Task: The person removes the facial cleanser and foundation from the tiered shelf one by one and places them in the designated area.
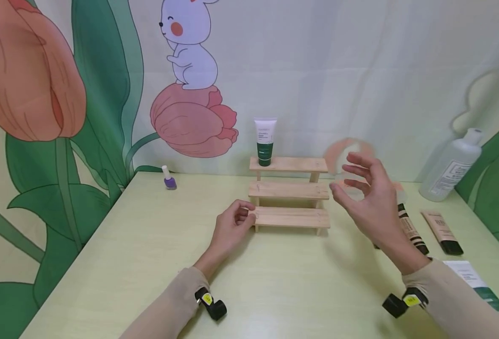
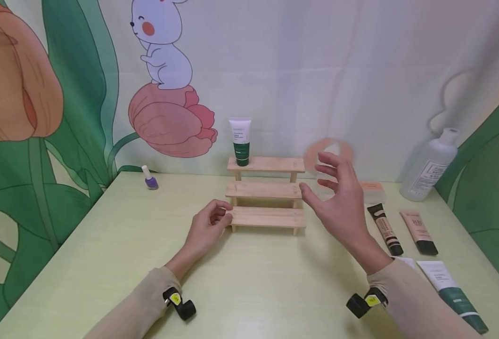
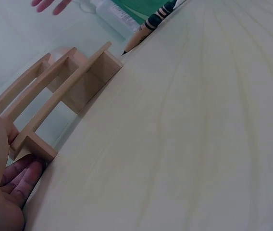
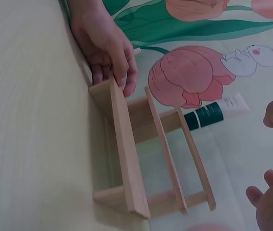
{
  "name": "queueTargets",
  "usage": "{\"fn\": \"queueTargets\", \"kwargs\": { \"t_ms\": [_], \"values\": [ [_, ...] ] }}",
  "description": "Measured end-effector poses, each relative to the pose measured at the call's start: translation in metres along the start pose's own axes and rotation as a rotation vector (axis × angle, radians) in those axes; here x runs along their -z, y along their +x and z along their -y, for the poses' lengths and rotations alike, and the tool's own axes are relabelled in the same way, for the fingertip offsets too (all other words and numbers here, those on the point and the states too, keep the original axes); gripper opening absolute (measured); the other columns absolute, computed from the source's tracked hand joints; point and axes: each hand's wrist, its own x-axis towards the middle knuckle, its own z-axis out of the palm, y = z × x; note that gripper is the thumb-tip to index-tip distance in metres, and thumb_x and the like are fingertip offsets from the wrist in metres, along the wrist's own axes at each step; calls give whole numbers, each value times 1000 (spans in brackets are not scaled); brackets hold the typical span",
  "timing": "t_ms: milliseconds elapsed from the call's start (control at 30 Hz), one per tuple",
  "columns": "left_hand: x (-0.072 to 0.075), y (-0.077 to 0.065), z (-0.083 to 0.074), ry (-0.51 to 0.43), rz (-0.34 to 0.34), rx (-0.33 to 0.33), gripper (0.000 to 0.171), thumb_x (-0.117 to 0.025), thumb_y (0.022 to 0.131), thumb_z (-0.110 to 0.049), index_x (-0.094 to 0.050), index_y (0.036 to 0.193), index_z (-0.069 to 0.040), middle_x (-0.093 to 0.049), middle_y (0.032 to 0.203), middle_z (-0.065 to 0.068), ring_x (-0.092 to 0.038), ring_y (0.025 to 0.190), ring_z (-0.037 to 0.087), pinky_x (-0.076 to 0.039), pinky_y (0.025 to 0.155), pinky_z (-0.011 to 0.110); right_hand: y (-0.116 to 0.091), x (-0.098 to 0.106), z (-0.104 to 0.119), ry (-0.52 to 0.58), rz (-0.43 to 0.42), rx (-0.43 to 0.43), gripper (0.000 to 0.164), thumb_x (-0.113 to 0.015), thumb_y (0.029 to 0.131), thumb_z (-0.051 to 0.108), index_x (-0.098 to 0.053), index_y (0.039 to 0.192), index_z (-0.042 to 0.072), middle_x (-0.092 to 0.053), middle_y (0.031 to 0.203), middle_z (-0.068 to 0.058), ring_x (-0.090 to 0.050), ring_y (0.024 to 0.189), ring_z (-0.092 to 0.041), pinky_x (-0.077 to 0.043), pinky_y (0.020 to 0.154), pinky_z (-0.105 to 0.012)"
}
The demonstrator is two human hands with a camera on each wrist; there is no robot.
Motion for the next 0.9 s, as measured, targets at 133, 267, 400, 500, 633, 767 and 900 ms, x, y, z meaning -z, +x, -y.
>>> {"fn": "queueTargets", "kwargs": {
  "t_ms": [133,267,400,500,633,767,900],
  "values": [
    [0,0,0,2,1,1,17,-72,106,-12,-73,123,-12,-75,106,8,-70,95,18,-58,84,23,14,-20,2,44,28,-15,71,-86,96,4,-53,158,15,-58,155,-1,-63,137,-25,-57,104,-23],
    [2,0,1,11,0,11,18,-72,107,-13,-73,124,-10,-76,107,7,-70,95,17,-58,84,22,29,-38,-2,91,49,-34,69,-86,97,8,-53,157,14,-61,151,-4,-65,136,-26,-60,103,-29],
    [3,-1,1,18,-3,19,18,-72,107,-14,-72,125,-11,-76,106,6,-70,95,17,-57,84,22,44,-57,-7,119,66,-49,69,-86,98,11,-52,157,15,-62,149,-5,-66,135,-23,-61,105,-41],
    [4,-1,0,16,-4,14,18,-72,107,-14,-72,124,-11,-76,106,6,-70,95,17,-58,84,22,56,-71,-10,141,79,-68,68,-86,99,14,-51,158,16,-62,149,-6,-66,136,-24,-61,106,-48],
    [4,-1,1,7,-4,0,17,-72,107,-13,-72,123,-11,-76,105,7,-71,95,17,-58,84,23,71,-89,-14,203,88,-98,67,-85,100,15,-51,157,16,-62,148,-8,-66,135,-27,-60,108,-50],
    [3,0,1,-3,3,-5,17,-73,106,-12,-73,123,-12,-75,105,6,-71,94,17,-59,84,23,84,-104,-17,264,75,-109,66,-85,99,13,-53,156,13,-63,146,-16,-66,134,-35,-59,108,-51],
    [2,0,0,-2,4,-9,17,-74,106,-11,-73,123,-12,-75,105,7,-71,94,18,-59,83,23,92,-116,-18,280,82,-123,66,-84,100,14,-51,157,10,-62,148,-22,-65,136,-37,-58,109,-49]
  ]
}}
